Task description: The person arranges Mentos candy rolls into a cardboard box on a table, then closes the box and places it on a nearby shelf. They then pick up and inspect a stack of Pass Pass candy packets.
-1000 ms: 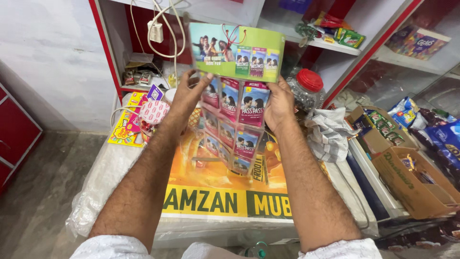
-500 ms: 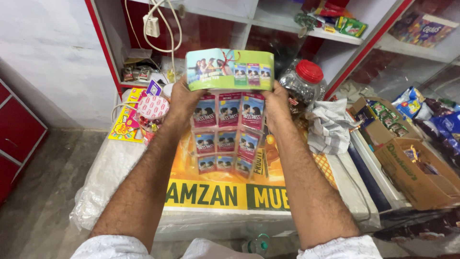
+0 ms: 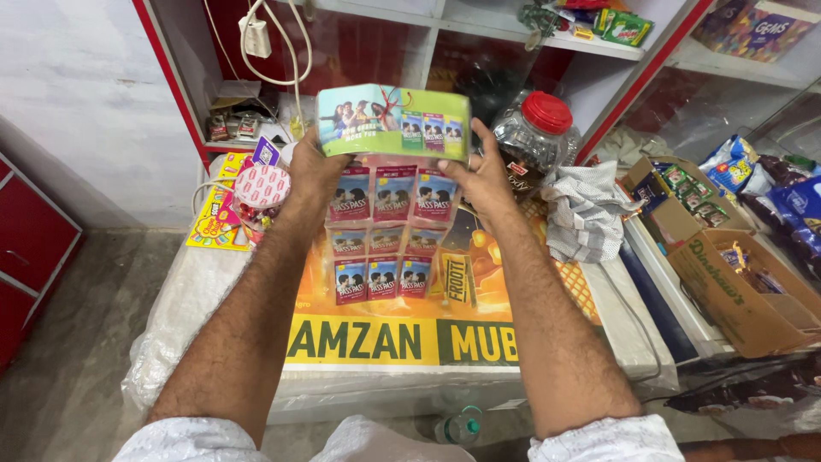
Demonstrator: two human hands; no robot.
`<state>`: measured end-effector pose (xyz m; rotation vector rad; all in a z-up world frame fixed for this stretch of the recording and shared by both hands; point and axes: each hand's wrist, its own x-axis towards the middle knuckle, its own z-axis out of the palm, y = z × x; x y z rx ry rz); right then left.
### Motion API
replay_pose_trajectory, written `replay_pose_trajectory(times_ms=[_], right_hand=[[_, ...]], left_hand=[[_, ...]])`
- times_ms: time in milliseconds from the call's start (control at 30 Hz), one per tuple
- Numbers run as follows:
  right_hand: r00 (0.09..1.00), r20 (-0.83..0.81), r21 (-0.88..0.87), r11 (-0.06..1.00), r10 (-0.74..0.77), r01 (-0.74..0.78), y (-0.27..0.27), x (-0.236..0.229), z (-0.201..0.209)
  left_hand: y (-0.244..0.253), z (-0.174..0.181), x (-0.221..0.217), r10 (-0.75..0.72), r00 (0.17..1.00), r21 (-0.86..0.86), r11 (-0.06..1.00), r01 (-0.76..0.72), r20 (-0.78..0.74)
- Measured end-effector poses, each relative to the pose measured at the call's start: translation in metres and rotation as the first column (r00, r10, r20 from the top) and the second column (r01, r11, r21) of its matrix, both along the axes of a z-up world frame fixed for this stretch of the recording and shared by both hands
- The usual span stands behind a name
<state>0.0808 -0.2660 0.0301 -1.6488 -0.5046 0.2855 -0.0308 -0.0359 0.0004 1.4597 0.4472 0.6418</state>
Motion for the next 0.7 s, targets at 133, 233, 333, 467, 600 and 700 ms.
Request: replay_pose_trajectory(times_ms=[133,233,333,467,600,700], right_hand=[[0.998,-0.065,0.126,0.991,-0.024,0.032,0.000,0.000,-0.010],[0.999,0.008,0.183,0.983,-0.033,0.031,0.005,0.010,-0.024],[0.992,0.067,0.163,0.982,-0.106,0.094,0.012,0.018,-0.034],[0.942,0.234,-0.029,0.967,-0.239,0.252,0.019,0.014,-0.039],[0.926,0.251,-0.131,0.938,-0.282,0.322,0.024,0.009,-0.036],[0.929,0.290,-0.108,0.957,-0.230,0.271,0.029,0.011,-0.038]], left_hand=[[-0.002,-0.001,-0.003,-0.096,0.995,-0.058,0.994,0.096,-0.005],[0.000,-0.004,-0.005,-0.159,0.987,-0.049,0.986,0.160,0.036],[0.002,-0.014,-0.005,-0.209,0.972,-0.030,0.977,0.213,0.104],[0.006,-0.024,0.006,-0.208,0.963,-0.006,0.977,0.212,0.172],[0.004,-0.024,0.009,-0.147,0.980,0.000,0.989,0.149,0.134],[0.002,-0.018,0.008,-0.008,0.996,0.061,0.998,0.013,-0.088]])
